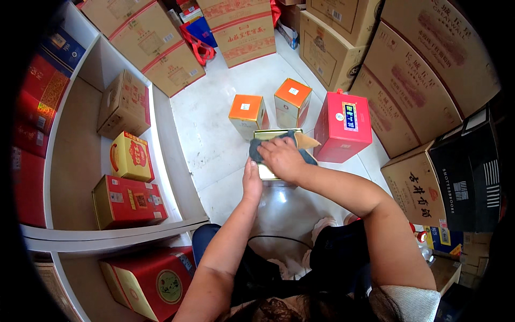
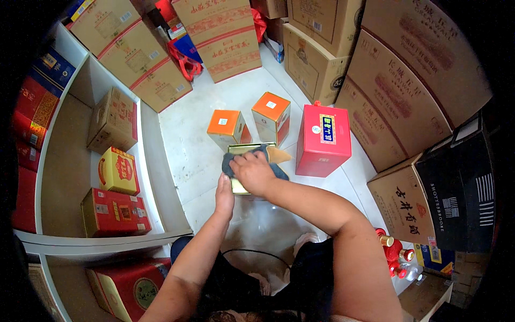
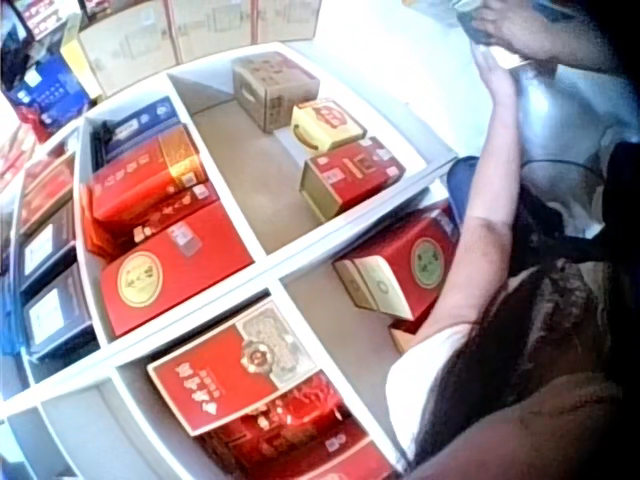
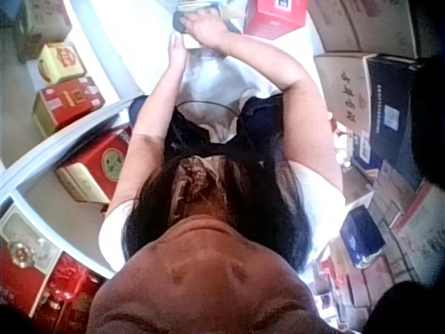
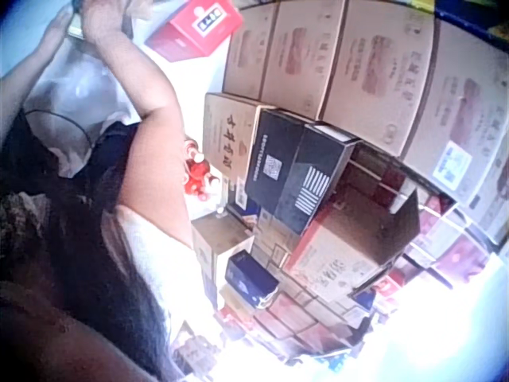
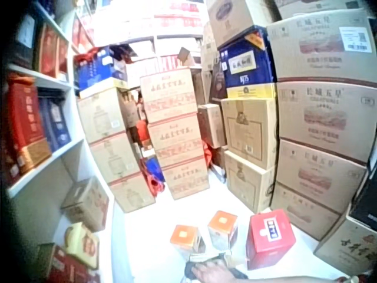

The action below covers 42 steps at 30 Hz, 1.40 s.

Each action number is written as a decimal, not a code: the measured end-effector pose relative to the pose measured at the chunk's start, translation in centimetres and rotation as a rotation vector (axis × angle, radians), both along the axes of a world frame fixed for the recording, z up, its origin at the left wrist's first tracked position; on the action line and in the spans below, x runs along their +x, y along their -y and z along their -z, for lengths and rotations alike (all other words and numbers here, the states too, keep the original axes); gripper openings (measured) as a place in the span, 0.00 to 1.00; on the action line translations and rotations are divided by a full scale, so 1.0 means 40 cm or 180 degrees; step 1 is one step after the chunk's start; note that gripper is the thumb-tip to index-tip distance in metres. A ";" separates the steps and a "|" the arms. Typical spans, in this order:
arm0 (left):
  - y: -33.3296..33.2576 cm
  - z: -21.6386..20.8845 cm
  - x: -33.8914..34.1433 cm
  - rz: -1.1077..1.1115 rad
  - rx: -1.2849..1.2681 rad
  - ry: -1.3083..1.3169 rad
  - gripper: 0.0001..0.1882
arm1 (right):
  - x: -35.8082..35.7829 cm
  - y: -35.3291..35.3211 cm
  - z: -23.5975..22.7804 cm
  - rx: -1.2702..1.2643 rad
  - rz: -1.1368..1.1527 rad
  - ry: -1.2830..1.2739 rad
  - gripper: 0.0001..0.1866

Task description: The person sits on the floor and wipes various red and gold boxes with a dark cloth. They pick up each box, wipe its surfaces, and place it on a nearby shelf. The person handles multiple boxes one by one, cleaning them before stacking them on the shelf.

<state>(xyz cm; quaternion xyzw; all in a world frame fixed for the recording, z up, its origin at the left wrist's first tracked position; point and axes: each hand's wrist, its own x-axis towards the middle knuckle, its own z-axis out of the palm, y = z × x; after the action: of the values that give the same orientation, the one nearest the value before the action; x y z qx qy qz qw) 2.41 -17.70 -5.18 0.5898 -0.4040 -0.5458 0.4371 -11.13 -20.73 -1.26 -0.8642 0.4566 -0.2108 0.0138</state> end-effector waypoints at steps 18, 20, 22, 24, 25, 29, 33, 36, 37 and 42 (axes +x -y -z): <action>-0.020 0.033 -0.016 -0.0201 -0.0727 0.0989 0.21 | -0.072 -0.125 -0.014 0.0104 -0.0370 -0.0069 0.14; -0.021 0.021 -0.008 -0.0101 -0.0598 0.0996 0.20 | -0.081 -0.128 -0.015 0.0180 -0.0496 -0.0231 0.15; -0.016 0.029 0.001 0.0014 -0.0762 0.1264 0.20 | -0.094 -0.088 -0.027 0.0332 -0.0555 -0.0354 0.14; -0.013 0.034 -0.016 0.0033 -0.0688 0.1216 0.20 | -0.115 -0.036 -0.025 0.0135 -0.0189 -0.0367 0.13; -0.015 0.041 -0.024 0.0049 -0.0712 0.1188 0.20 | -0.128 -0.005 -0.018 0.0072 0.0046 -0.0424 0.12; -0.014 0.048 -0.029 -0.0102 -0.0712 0.1026 0.20 | -0.112 0.013 -0.027 0.0074 0.0463 -0.0609 0.11; -0.019 0.042 -0.022 -0.0292 -0.0740 0.1209 0.20 | -0.075 -0.083 -0.032 0.0328 -0.0089 -0.0443 0.11; -0.018 0.035 -0.025 -0.0188 -0.0747 0.1163 0.19 | -0.096 -0.080 -0.029 0.0176 -0.0477 -0.0346 0.16; -0.019 0.027 -0.028 -0.0112 -0.0702 0.1130 0.19 | -0.104 -0.060 -0.033 0.0291 -0.0308 -0.0501 0.17; -0.015 0.031 -0.026 -0.0008 -0.0745 0.1225 0.19 | -0.099 0.017 -0.030 0.0135 0.0562 -0.0687 0.14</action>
<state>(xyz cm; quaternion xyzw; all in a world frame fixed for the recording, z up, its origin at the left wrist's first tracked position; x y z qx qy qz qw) 1.36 -17.08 -6.42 0.6288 -0.5398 -0.3721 0.4181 -15.11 -21.41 -0.07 -0.8379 0.5341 -0.1073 -0.0357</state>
